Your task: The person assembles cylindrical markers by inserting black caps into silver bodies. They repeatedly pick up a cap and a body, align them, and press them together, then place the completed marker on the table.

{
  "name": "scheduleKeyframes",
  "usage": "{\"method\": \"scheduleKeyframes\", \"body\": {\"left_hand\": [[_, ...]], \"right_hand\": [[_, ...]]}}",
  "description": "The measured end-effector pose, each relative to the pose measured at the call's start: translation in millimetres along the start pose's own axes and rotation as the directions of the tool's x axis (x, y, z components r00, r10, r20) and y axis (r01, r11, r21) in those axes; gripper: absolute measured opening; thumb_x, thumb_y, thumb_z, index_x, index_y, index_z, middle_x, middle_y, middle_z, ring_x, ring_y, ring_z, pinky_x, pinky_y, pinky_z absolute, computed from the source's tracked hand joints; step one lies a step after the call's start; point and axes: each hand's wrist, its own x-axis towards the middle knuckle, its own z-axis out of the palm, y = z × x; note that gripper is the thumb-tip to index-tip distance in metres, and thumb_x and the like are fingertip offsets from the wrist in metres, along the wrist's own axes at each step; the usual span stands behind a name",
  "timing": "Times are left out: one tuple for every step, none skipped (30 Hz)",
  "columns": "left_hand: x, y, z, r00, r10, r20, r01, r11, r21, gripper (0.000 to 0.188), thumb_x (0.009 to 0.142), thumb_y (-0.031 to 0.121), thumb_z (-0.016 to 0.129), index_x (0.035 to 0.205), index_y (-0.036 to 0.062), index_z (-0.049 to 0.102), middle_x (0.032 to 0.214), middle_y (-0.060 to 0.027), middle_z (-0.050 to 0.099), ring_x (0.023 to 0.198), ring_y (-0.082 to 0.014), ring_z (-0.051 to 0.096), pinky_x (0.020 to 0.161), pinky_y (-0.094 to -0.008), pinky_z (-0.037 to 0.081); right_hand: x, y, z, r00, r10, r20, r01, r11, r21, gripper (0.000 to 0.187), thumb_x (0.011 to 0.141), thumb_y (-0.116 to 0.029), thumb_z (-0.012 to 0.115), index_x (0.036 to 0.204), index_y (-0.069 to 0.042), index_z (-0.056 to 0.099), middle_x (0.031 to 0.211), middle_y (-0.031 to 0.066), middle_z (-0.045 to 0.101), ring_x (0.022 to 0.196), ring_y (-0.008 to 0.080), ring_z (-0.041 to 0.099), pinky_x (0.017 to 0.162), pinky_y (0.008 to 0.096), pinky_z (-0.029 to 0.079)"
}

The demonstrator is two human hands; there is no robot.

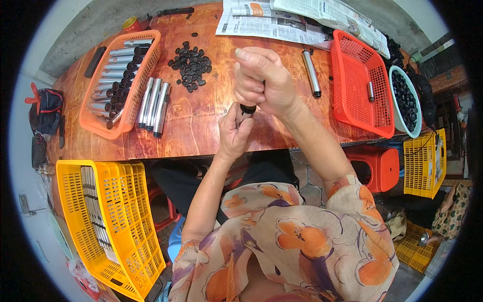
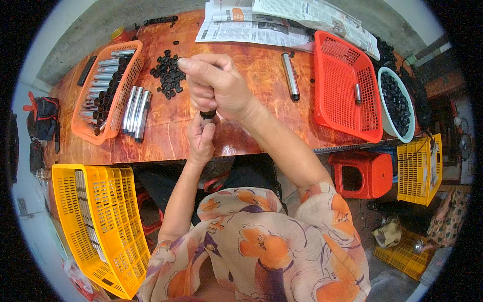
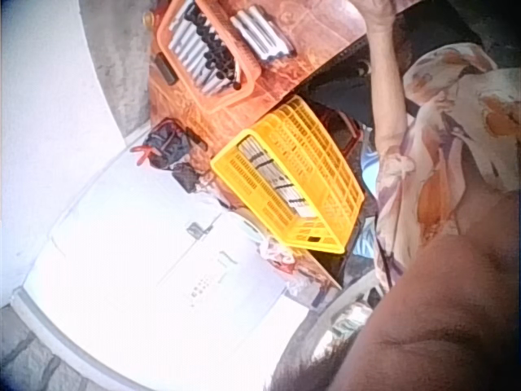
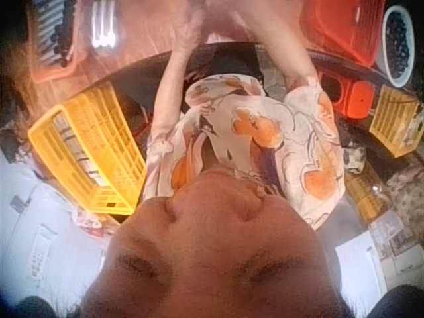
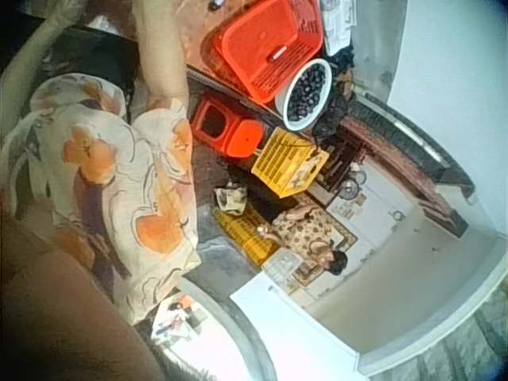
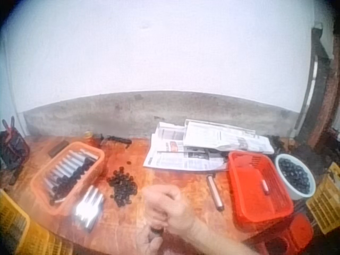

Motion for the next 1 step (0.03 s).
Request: {"method": "scheduleKeyframes", "body": {"left_hand": [[0.8,2.0,1.1,1.000,0.007,-0.008,-0.007,1.000,0.005,0.043,0.087,0.043,0.057,0.086,0.0014,0.047,0.063,-0.0018,0.039,0.059,-0.0110,0.033,0.053,-0.0255,0.033]], "right_hand": [[0.0,-0.9,-0.2,1.000,0.008,0.024,-0.008,1.000,0.007,0.038,0.090,-0.024,0.058,0.059,-0.012,0.040,0.047,-0.0033,0.031,0.035,0.0056,0.027,0.034,0.0226,0.025]]}}
